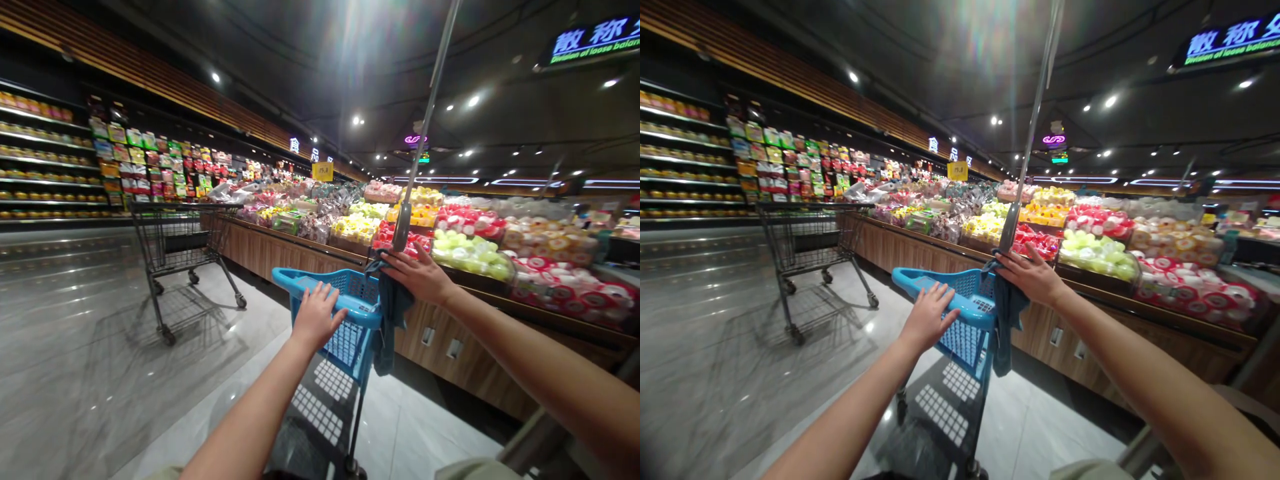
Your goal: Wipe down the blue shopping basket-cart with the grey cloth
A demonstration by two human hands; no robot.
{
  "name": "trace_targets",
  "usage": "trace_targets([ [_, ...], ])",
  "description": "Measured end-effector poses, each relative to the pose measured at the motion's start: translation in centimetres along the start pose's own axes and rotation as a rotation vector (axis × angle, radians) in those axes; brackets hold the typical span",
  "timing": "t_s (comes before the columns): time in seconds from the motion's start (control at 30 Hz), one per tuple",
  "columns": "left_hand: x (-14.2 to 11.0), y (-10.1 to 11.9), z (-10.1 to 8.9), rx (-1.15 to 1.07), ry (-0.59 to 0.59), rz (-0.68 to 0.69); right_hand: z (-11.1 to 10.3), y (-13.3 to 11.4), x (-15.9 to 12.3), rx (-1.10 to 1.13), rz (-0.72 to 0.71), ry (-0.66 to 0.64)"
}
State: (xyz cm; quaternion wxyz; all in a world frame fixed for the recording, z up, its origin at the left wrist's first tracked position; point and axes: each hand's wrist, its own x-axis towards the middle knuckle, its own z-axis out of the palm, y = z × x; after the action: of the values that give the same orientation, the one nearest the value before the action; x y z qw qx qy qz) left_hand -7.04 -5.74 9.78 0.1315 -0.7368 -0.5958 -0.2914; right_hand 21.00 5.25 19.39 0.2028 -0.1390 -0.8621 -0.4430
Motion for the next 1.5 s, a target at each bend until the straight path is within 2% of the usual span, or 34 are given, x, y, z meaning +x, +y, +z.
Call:
trace_targets([
  [0.1, 0.1, 0.0, 0.1, 0.002, 0.007, 0.005, 0.6, -0.8, -0.5, 0.007, 0.016, 0.008],
  [0.23, 0.0, -0.1, 0.1, 0.006, 0.021, 0.005, 2.5, -3.4, -2.4, 0.094, -0.183, -0.021],
  [0.3, -0.1, -0.1, 0.2, 0.006, 0.032, 0.008, 3.3, -4.3, -3.2, 0.108, -0.215, -0.011],
  [0.43, -0.2, -0.2, 0.4, 0.009, 0.052, 0.014, 3.2, -3.8, -3.0, 0.098, -0.225, 0.039],
  [0.5, -0.2, -0.3, 0.4, 0.008, 0.050, 0.013, 2.2, -2.5, -2.3, 0.074, -0.186, 0.055],
  [0.6, -0.2, -0.3, 0.4, 0.005, 0.038, 0.012, 0.7, -0.5, -1.3, 0.002, -0.052, 0.051],
  [0.7, -0.2, -0.3, 0.4, 0.001, 0.035, 0.007, 0.3, 0.1, -1.0, -0.026, -0.011, 0.030],
  [0.93, -0.2, -0.3, 0.2, 0.003, 0.028, 0.005, 2.1, -2.3, -2.2, 0.066, -0.058, -0.001],
  [1.07, -0.2, -0.4, 0.3, 0.008, 0.034, 0.013, 1.7, -2.2, -1.7, 0.186, -0.049, 0.046],
  [1.33, -0.2, -0.4, 0.4, 0.008, 0.038, 0.008, -3.2, -3.8, 3.0, 0.530, 0.162, 0.201],
  [1.43, -0.1, -0.4, 0.3, 0.013, 0.031, 0.016, -2.6, -4.4, 4.4, 0.572, 0.265, 0.250],
  [1.5, -0.1, -0.3, 0.2, 0.016, 0.032, 0.015, -1.1, -4.9, 4.5, 0.591, 0.324, 0.202],
])
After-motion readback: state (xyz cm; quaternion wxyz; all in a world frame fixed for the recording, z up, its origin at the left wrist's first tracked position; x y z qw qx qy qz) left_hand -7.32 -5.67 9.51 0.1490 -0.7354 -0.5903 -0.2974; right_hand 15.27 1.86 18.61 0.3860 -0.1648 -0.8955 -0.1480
